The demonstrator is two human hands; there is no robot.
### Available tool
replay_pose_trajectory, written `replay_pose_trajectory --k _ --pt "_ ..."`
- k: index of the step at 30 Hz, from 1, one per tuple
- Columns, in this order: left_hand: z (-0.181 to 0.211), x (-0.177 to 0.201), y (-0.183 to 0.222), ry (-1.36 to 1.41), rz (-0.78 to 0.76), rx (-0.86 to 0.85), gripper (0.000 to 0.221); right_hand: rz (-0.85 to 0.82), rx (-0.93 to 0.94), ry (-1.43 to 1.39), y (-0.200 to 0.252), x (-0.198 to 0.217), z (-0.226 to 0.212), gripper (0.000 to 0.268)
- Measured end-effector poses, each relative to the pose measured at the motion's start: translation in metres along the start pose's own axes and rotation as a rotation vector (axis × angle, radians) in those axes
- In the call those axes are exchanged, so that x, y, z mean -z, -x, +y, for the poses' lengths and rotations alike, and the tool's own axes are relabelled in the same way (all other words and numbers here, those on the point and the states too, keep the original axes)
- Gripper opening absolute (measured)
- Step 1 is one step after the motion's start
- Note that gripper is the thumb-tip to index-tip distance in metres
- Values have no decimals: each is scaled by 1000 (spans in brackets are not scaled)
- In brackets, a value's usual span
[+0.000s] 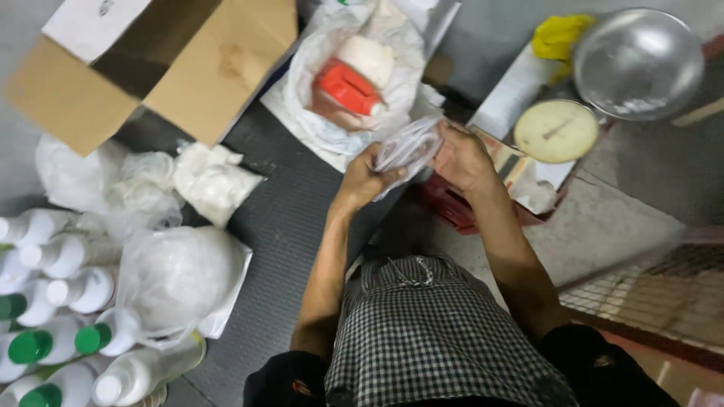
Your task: Measuring and bagging white powder using a scoop and a digital scale.
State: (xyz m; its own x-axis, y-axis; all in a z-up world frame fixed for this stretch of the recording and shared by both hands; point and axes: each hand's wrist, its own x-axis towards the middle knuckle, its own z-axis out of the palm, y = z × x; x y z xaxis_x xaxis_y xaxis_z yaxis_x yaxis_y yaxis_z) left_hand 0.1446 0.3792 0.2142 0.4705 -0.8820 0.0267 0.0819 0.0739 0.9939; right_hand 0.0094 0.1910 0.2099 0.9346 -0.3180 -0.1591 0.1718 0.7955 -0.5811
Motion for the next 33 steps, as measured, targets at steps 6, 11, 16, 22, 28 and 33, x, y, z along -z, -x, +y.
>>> replay_pose_trajectory --k 6,11,16,22,28,33 --pt "-97 -26 -42 -283 408 -141 27 128 18 91 58 46 -6 27" --pt "-59 -88 -42 725 445 78 20 6 191 971 106 27 -7 46" --pt "-93 -116 -38 719 268 82 18 135 126 277 118 75 -3 36" --pt "-110 -112 -32 785 -84 244 24 135 193 -269 116 128 -44 31" --pt "-81 -125 -50 535 -438 242 31 207 267 -290 129 119 -72 29" --pt "-126 -117 -107 -414 269 -301 32 467 258 -48 140 92 -59 42"
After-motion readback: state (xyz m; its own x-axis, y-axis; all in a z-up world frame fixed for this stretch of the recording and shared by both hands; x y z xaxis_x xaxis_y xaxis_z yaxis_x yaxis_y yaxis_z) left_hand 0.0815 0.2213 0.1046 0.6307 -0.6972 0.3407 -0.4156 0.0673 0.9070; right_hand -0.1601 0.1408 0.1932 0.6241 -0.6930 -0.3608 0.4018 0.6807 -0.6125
